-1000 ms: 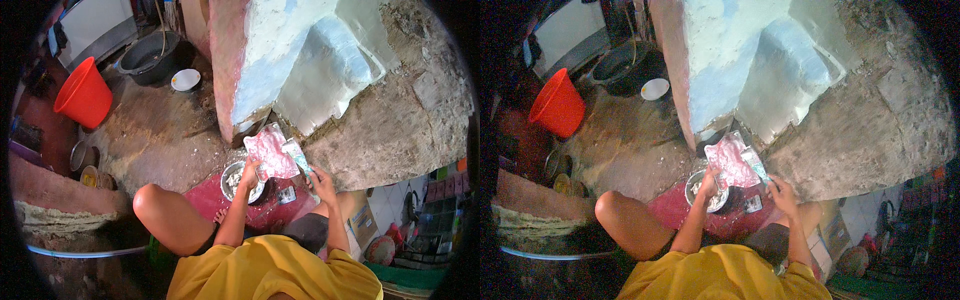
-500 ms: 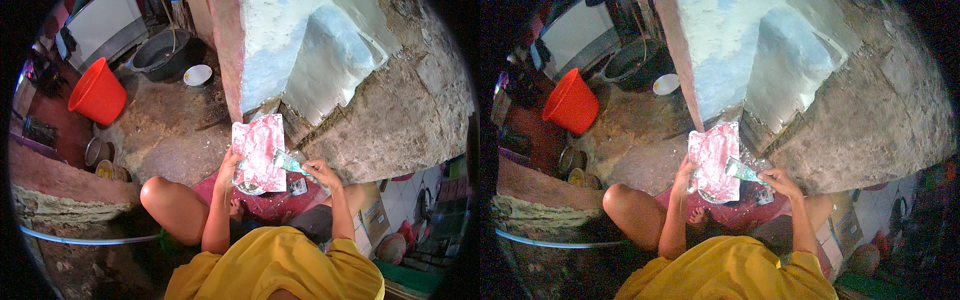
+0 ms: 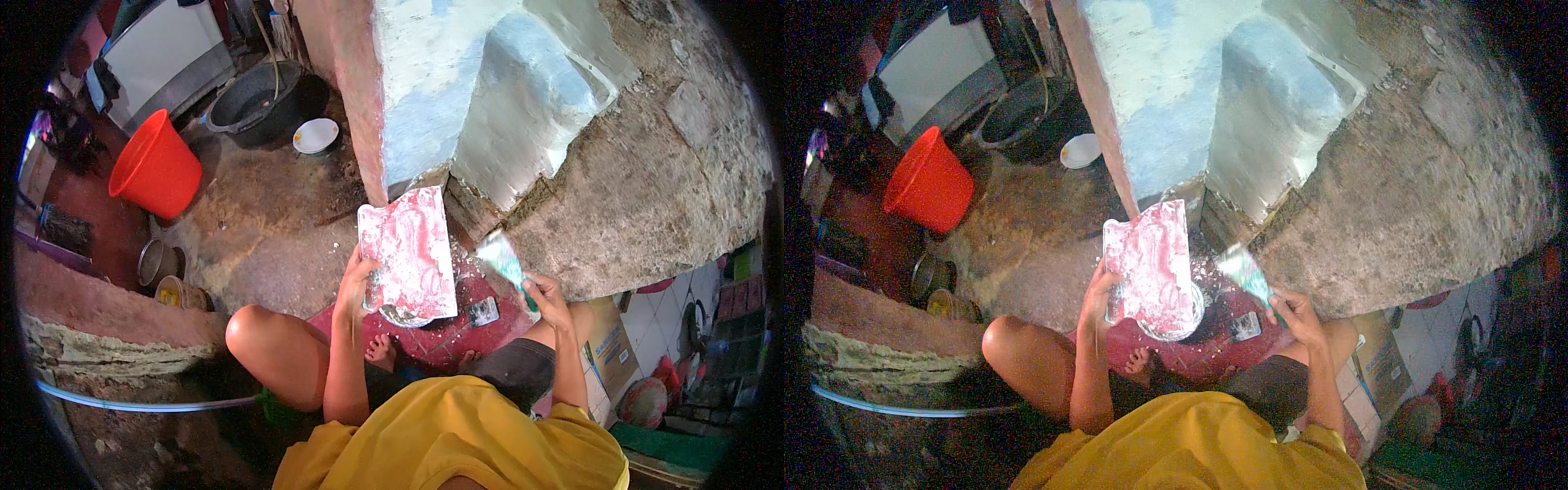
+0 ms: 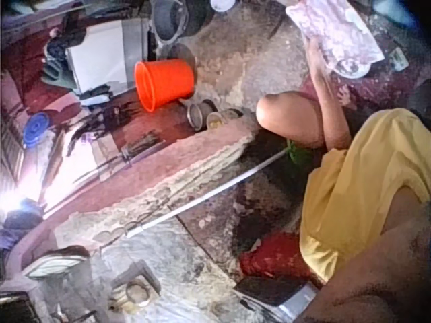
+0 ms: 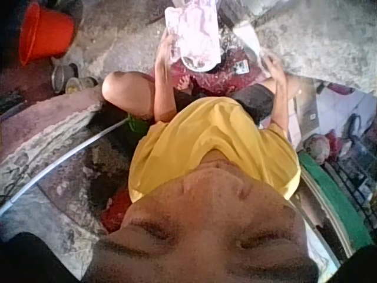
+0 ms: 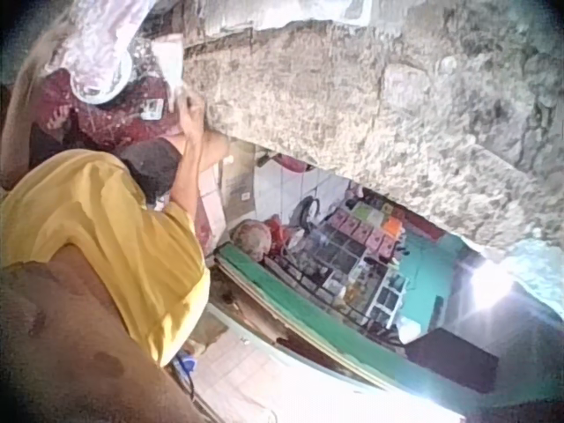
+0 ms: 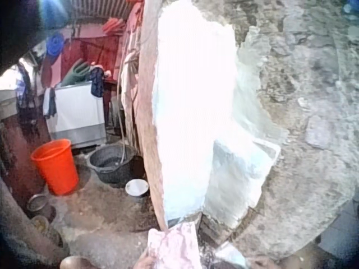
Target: The person applies a plaster mixture to a wall corner using a brush and a plastic sheet as a handheld palette.
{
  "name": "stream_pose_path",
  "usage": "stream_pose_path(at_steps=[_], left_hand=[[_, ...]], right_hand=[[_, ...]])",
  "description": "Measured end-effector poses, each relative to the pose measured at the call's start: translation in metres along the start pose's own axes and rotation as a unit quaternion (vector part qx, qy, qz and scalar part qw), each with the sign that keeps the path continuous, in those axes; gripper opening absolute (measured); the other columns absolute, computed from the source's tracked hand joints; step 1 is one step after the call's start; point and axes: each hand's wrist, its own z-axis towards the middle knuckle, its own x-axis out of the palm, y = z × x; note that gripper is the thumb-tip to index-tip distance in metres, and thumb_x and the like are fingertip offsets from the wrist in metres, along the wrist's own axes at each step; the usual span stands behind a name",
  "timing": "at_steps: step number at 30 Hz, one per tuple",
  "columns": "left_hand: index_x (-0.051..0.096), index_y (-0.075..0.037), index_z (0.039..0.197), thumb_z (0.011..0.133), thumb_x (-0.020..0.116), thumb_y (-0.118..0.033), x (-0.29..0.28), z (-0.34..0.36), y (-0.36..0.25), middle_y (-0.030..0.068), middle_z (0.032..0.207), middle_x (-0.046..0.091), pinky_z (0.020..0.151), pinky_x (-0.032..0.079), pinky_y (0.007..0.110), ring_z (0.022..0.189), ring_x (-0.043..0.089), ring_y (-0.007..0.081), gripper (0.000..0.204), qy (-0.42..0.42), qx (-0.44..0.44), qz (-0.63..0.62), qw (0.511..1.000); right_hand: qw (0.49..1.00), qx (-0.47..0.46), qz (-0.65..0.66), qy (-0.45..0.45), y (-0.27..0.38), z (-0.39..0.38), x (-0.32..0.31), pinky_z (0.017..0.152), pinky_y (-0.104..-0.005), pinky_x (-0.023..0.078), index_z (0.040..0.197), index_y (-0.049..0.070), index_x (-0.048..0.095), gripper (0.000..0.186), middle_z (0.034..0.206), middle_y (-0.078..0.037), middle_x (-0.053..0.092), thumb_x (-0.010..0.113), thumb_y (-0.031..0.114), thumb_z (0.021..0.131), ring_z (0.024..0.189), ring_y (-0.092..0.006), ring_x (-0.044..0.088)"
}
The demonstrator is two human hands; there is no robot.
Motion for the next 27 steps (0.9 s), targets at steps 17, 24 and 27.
stream_pose_path(at_steps=[17,24,27], left_hand=[[0.034,0.001,0.126,0.068,0.049,-0.008,-0.018,-0.039,-0.037,0.0094,0.105,0.054,0.074,0.046,0.026,0.084,0.056,0.0158,0.060,-0.079,0.090,0.063,0.991],[0.041,-0.002,0.116,0.072,0.048,-0.007,-0.025,-0.042,-0.037,0.0037,0.092,0.051,0.072,0.042,0.025,0.079,0.050,0.0113,0.044,-0.150,0.137,0.063,0.977],[0.041,-0.002,0.115,0.072,0.049,-0.009,-0.033,-0.042,-0.031,0.0046,0.094,0.052,0.073,0.042,0.026,0.079,0.050,0.0121,0.044,-0.193,0.149,0.044,0.969]], right_hand=[[0.882,-0.264,-0.386,-0.049,-0.058,0.020,0.070,0.071,-0.0349,0.042,0.110,0.006,0.057,0.038,0.090,-0.015,0.055,0.057,-0.002,0.072,0.083,-0.0304,0.051],[0.912,-0.116,-0.312,-0.238,-0.117,0.061,0.051,0.057,-0.0309,0.043,0.077,-0.001,0.061,0.021,0.067,-0.013,0.059,0.067,0.019,0.072,0.058,-0.0179,0.055],[0.879,-0.063,-0.321,-0.347,-0.088,0.094,0.077,0.051,-0.0311,0.041,0.066,-0.004,0.059,0.032,0.054,-0.010,0.054,0.067,0.026,0.074,0.050,-0.0137,0.050]])
